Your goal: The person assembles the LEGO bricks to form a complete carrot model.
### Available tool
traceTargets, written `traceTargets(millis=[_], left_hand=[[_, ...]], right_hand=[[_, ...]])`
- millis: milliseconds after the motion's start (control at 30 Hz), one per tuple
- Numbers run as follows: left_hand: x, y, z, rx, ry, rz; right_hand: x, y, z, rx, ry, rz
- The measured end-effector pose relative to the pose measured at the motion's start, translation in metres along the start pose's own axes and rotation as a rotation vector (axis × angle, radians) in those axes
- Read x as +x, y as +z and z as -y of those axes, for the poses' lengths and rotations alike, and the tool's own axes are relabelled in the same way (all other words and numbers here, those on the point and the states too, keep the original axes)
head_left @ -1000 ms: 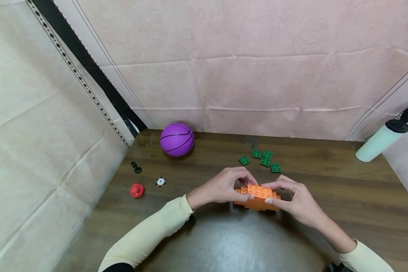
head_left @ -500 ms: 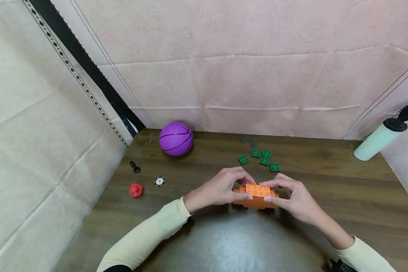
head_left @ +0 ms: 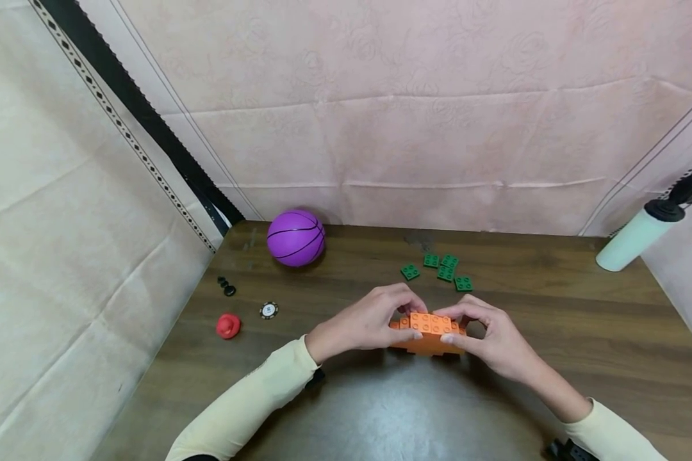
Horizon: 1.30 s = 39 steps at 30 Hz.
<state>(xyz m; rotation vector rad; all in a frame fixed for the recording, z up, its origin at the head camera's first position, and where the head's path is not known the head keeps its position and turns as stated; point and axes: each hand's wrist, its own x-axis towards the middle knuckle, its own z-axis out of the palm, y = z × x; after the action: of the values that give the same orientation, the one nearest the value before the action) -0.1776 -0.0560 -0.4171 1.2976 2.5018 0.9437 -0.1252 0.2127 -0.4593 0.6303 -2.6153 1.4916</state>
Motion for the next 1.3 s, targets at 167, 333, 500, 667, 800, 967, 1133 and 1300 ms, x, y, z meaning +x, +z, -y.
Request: traceTargets(millis=[167,333,500,667,800,967,1133,1300], left_hand=[[-0.0028,-0.0002,-0.0060,0.071,0.009,0.017],[-0.0019,0.0038,-0.0052,0.079,0.046,-0.011],[0.0014,0.0063,0.0000,0.032,0.050,-0.031],[0.0031,0.0034,-0.0020,0.018,0.020,-0.019],[0.0031,0.0013,-0.0048,0.018,-0.010,-0.013],[0.0008,0.0019,-0.0034,-0.017,-0.041,-0.036],[-0.0021,0.0032,-0.0032,-0.006,-0.044,-0.065],[-0.0033,0.0049,-0.0061,0.034,-0.039,-0.080]], right_hand=[[-0.0008,-0.0004,0.0018,0.014,0.000,-0.004],[-0.0029,-0.0025,0.0008,0.011,0.003,-0.019],[-0.0038,-0.0027,-0.0015,0.018,0.006,-0.019],[-0.0034,-0.0016,-0.0036,0.029,0.007,-0.017],[-0.0024,-0.0005,-0.0047,0.025,0.010,-0.021],[-0.0007,0.0013,-0.0042,0.033,0.006,-0.011],[-0.0005,0.0030,-0.0019,0.039,-0.005,-0.007],[-0.0008,0.0024,-0.0017,0.020,-0.005,-0.021]])
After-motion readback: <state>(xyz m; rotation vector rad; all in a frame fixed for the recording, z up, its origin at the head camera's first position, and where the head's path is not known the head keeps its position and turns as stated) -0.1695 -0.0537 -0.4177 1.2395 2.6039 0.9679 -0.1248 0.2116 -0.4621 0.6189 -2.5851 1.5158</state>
